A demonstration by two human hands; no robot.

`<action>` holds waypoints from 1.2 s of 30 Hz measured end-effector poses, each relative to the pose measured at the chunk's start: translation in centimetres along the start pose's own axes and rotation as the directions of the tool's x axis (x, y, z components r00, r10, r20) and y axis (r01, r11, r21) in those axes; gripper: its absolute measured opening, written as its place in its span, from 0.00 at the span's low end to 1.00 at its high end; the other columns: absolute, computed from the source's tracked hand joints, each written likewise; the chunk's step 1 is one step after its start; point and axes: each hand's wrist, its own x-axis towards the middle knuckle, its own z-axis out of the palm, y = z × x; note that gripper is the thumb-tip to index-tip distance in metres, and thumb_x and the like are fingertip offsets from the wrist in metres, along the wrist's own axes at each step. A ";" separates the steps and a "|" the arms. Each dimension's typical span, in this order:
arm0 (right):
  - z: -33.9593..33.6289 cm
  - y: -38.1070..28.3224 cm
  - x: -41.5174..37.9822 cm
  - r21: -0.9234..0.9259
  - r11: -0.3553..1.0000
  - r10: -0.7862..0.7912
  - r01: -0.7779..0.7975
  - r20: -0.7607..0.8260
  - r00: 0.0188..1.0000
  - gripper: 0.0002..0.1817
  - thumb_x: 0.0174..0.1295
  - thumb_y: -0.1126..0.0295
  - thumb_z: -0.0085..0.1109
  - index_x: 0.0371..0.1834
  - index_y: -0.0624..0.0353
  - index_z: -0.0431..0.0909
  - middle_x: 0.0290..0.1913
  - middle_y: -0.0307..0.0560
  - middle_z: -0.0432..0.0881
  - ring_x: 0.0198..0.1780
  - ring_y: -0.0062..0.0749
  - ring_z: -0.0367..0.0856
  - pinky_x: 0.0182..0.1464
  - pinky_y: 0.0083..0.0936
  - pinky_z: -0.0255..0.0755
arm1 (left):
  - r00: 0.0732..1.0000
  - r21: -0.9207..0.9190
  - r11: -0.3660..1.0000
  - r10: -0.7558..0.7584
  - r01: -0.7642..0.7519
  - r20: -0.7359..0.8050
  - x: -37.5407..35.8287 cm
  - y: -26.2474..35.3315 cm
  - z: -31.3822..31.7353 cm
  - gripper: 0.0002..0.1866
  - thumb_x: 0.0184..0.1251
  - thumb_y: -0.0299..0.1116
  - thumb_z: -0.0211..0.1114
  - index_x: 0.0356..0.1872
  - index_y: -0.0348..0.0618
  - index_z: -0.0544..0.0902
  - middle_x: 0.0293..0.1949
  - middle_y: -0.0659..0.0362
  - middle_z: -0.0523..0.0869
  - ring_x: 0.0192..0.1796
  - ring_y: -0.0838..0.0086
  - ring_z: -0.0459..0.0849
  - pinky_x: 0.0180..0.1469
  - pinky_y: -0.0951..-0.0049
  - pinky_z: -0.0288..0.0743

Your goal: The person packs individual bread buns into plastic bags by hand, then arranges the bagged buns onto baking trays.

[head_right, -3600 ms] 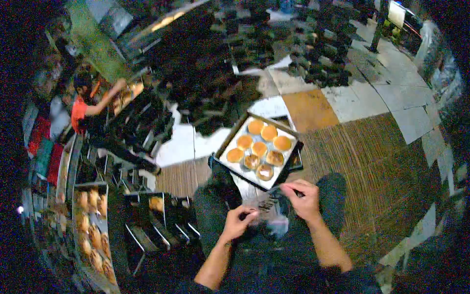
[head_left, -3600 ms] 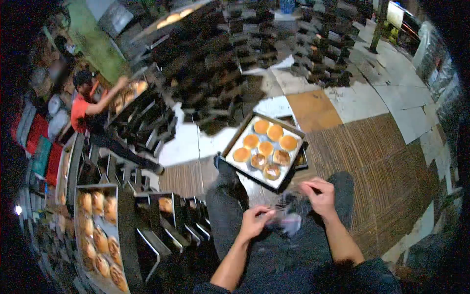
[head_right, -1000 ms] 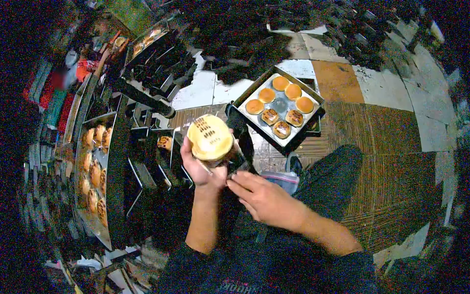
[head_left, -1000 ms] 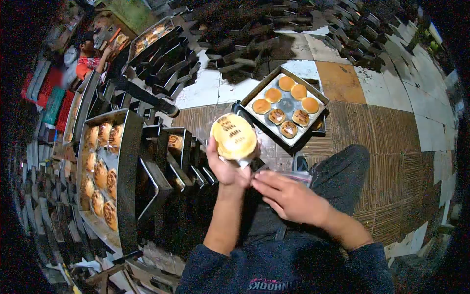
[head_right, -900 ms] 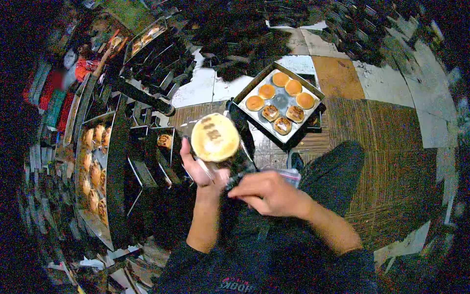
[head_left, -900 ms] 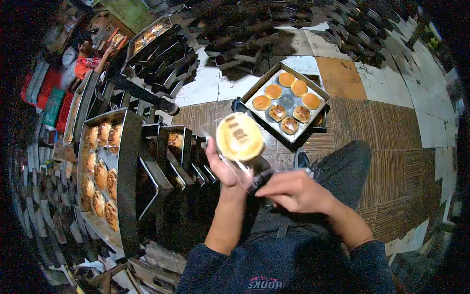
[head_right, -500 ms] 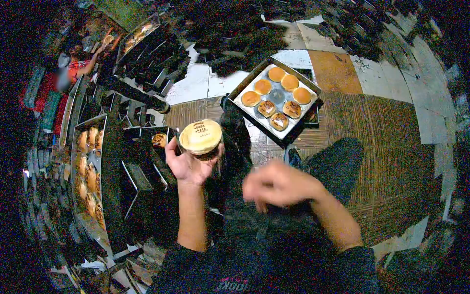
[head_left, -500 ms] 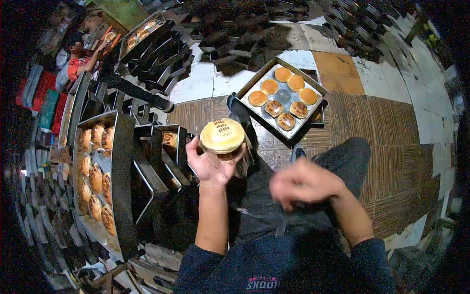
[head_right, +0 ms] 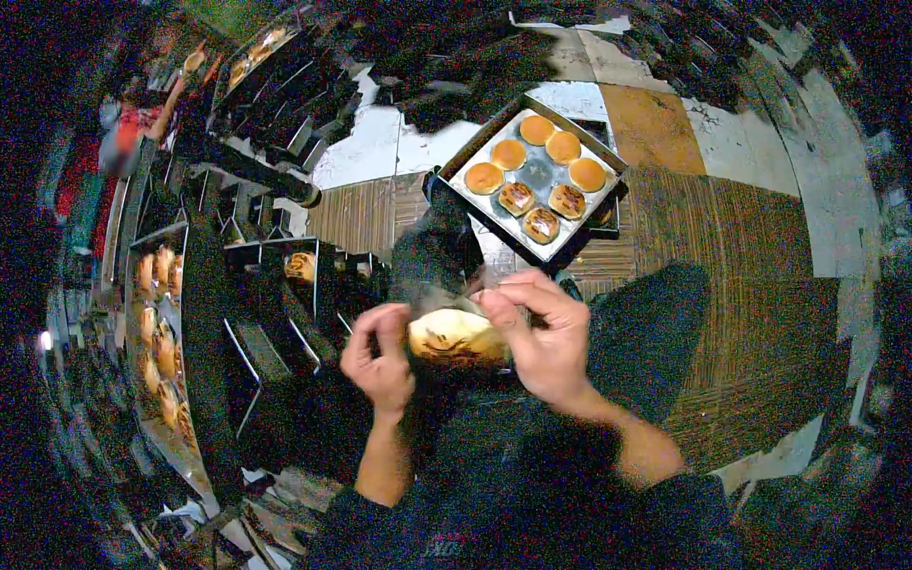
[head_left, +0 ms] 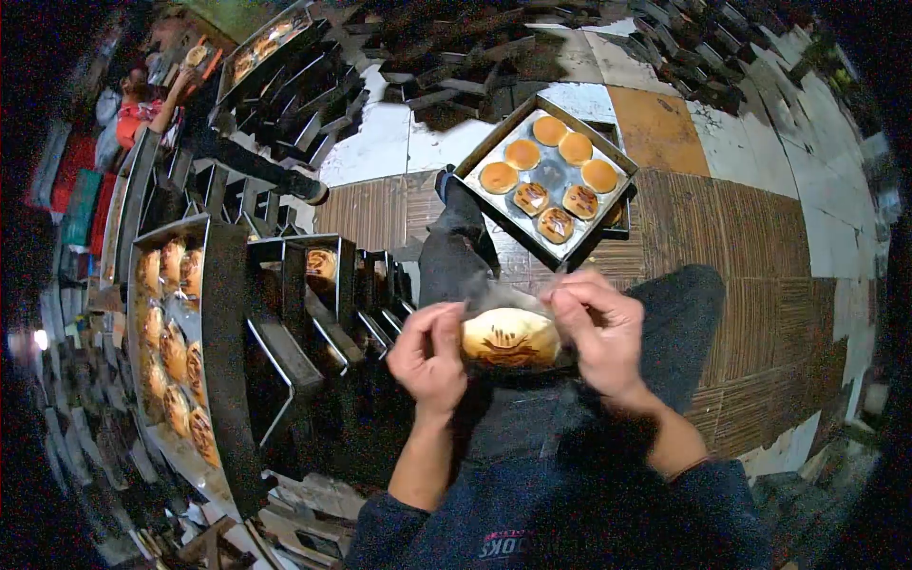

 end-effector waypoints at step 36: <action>2.5 5.5 3.3 -0.374 0.830 -0.152 0.414 0.562 0.813 0.26 0.47 0.69 0.73 0.53 0.58 0.80 0.47 0.51 0.85 0.42 0.42 0.85 0.46 0.31 0.75 | 0.933 0.241 0.913 -0.354 0.330 0.063 1.5 -1.7 -4.5 0.07 0.67 0.28 0.64 0.32 0.33 0.84 0.27 0.62 0.83 0.24 0.84 0.76 0.27 0.83 0.68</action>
